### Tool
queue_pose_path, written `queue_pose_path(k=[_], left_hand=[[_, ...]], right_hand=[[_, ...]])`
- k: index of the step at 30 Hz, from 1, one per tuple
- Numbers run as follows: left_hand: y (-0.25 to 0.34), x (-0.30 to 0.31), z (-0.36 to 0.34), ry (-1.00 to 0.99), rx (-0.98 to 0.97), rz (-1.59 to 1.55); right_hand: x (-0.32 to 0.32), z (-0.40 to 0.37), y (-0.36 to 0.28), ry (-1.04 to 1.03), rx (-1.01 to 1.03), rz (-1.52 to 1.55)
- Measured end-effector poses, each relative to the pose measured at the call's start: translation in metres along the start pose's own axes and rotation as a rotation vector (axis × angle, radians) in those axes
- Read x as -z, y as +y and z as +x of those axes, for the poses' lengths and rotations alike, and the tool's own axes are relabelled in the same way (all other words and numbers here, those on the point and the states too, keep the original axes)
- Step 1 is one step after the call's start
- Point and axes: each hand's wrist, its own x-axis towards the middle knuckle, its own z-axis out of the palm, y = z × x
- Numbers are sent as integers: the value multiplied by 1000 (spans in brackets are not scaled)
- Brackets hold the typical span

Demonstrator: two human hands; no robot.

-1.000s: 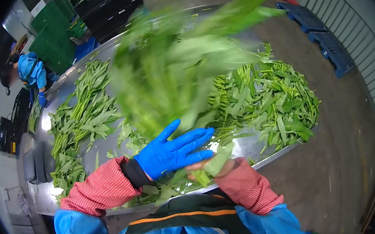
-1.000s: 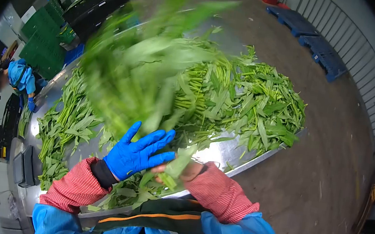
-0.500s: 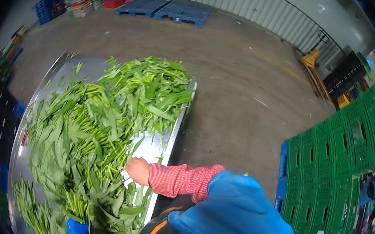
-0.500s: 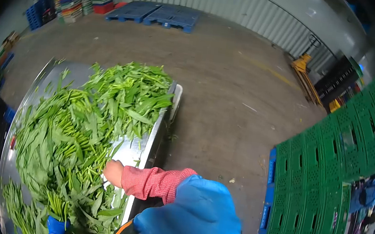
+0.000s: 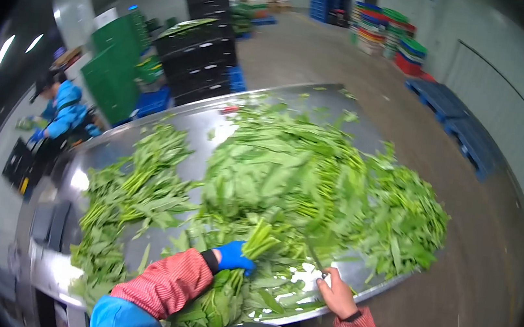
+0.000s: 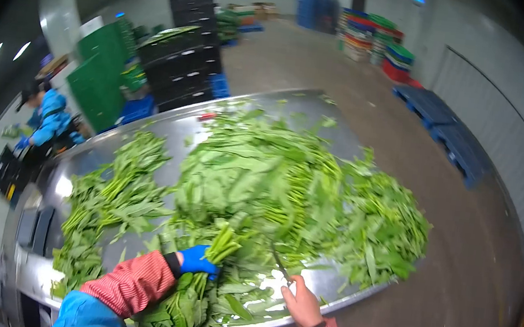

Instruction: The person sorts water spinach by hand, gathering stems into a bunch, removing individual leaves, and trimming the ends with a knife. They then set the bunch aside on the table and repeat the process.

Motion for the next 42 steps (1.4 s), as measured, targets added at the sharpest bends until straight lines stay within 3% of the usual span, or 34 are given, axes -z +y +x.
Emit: queue_pose_path(k=[4, 6, 9, 12, 14, 16, 23, 27, 31, 34, 35, 38, 39, 42], left_hand=[[-2, -3, -4, 16, -13, -98], [-3, -4, -10, 37, -12, -124], [17, -7, -22, 78, 4, -93], [4, -4, -23, 70, -20, -136], [3, -3, -24, 92, -34, -114], [6, -3, -28, 94, 7, -166], [8, -10, -19, 82, 62, -267], [28, -25, -16, 36, 51, -234], [43, -29, -21, 130, 97, -148], [39, -26, -28, 524, -206, 404], [48, -24, -34, 582, -64, 592], [55, -33, -27, 641, 69, 891], [58, -36, -23, 634, 14, 952], [70, -44, -21, 622, -134, 1121]], right_hand=[[-27, 11, -16, 20, 215, 197], [-35, 18, -29, -180, -2, 510], [-62, 34, -19, -31, 346, 422], [-54, 34, -41, -177, 97, 526], [-46, 35, -54, -206, 16, 429], [-46, 35, -67, -8, 304, 334], [-41, 39, -95, 199, 667, -110], [-55, 51, -101, 240, 672, -358], [-63, 59, -41, 162, 597, -326], [-50, 45, -12, 163, 381, -371], [-45, 41, -15, 193, 392, -307], [-36, 44, -59, 335, 518, -211], [-35, 46, -76, 356, 590, -194], [-50, 55, -73, 213, 476, -232]])
